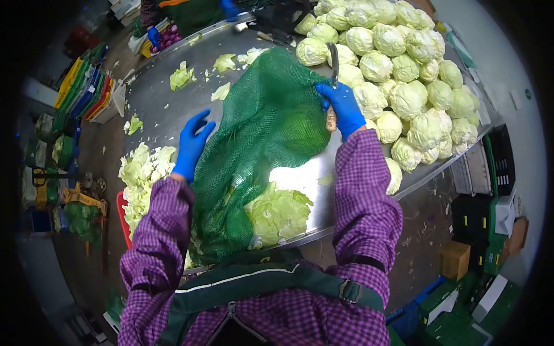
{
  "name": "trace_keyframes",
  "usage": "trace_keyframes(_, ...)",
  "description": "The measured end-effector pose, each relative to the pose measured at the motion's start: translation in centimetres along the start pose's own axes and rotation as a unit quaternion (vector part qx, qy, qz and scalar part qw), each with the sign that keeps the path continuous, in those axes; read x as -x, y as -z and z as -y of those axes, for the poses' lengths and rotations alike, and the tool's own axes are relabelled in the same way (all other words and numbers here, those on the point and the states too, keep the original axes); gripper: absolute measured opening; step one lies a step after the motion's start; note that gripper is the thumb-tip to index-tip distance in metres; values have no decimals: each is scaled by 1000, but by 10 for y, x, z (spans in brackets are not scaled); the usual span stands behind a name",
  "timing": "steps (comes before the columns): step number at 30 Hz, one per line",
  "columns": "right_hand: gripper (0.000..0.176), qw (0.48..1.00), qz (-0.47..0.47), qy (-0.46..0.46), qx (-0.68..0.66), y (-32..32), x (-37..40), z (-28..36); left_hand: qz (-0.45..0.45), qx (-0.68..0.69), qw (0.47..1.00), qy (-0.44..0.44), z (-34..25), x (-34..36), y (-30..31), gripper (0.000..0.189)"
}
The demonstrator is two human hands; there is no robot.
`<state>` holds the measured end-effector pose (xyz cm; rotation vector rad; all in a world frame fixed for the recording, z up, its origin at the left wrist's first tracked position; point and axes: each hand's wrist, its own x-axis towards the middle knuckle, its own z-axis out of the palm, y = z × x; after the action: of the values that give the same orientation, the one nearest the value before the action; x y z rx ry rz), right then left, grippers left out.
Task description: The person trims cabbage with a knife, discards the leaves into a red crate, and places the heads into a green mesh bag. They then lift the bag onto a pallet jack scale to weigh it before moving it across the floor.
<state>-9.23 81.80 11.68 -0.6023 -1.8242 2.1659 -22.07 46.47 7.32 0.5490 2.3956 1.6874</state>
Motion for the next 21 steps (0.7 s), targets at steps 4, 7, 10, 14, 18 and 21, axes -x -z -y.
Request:
trace_keyframes(4,16,980,15,82,-182,-22,67,84,69,69,989,-111,-70,-63,-44,65)
trace_keyframes(7,16,952,44,207,-220,-16,95,147,171,45,963,-202,-129,-59,-67,66)
trace_keyframes(10,41,830,183,512,-123,-22,93,209,356,73,914,-181,-172,-36,-75,56)
trace_keyframes(14,46,692,444,567,45,-62,118,291,326,189,914,-150,-218,4,-39,31)
trace_keyframes(18,42,703,417,576,36,-105,133,312,336,444,802,-215,-300,85,27,37)
trace_keyframes(21,39,751,347,561,-8,-128,121,286,245,431,826,-268,-324,94,77,35)
